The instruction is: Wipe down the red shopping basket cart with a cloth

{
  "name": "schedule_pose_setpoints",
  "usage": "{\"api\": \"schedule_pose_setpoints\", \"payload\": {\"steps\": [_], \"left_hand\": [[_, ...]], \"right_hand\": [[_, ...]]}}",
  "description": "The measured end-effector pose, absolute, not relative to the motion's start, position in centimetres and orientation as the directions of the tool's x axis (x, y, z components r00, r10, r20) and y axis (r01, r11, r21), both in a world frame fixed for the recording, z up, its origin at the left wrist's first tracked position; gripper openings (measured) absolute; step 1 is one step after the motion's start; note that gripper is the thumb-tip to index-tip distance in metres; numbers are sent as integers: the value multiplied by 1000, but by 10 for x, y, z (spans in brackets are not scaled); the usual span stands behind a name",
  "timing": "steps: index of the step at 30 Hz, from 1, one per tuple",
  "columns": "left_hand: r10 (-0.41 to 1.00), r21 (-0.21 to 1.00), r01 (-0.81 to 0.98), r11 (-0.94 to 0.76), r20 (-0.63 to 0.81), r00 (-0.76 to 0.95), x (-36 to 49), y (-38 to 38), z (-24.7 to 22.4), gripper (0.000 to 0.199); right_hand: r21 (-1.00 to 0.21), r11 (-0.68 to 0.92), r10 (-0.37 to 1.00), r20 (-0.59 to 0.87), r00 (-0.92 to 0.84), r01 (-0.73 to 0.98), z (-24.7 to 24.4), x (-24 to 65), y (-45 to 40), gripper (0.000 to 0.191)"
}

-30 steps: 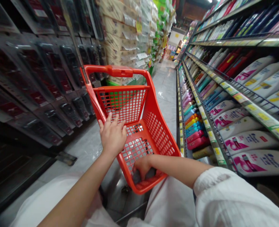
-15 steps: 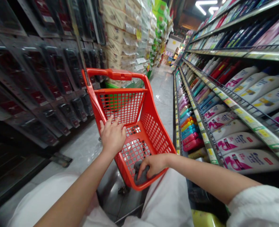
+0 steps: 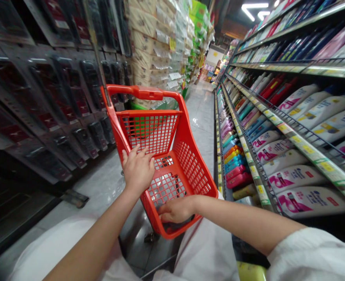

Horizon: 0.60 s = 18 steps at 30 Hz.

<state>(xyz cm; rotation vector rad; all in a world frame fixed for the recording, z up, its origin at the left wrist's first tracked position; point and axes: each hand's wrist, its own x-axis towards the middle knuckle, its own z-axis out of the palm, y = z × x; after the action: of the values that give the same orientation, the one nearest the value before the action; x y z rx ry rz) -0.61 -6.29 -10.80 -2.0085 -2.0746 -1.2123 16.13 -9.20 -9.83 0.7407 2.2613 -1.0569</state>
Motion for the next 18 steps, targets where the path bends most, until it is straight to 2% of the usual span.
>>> {"api": "schedule_pose_setpoints", "payload": {"steps": [3, 5, 6, 9, 11, 15, 18], "left_hand": [[857, 449, 888, -100, 492, -152, -7, -64, -105, 27], [867, 422, 902, -90, 478, -137, -7, -65, -104, 29], [873, 412, 907, -86, 470, -130, -7, -66, -104, 30], [885, 404, 912, -73, 447, -128, -6, -67, -103, 30], [887, 405, 912, -65, 443, -133, -5, -67, -103, 29], [884, 401, 915, -51, 444, -145, -4, -69, -102, 29], [886, 406, 913, -41, 437, -154, -5, -70, -102, 29]], "right_hand": [[-592, 533, 197, -607, -770, 604, -97, 172, -91, 38], [-549, 567, 154, -661, -734, 614, -93, 191, -78, 41], [-465, 611, 164, -717, -677, 641, -91, 201, -70, 42], [-93, 731, 308, -839, -449, 676, -89, 222, -50, 37], [30, 748, 378, -841, -388, 663, -96, 225, -43, 31], [-18, 760, 329, -851, -410, 650, -137, 211, -41, 24], [-64, 727, 380, -791, -479, 683, -175, 193, -40, 20]]}}
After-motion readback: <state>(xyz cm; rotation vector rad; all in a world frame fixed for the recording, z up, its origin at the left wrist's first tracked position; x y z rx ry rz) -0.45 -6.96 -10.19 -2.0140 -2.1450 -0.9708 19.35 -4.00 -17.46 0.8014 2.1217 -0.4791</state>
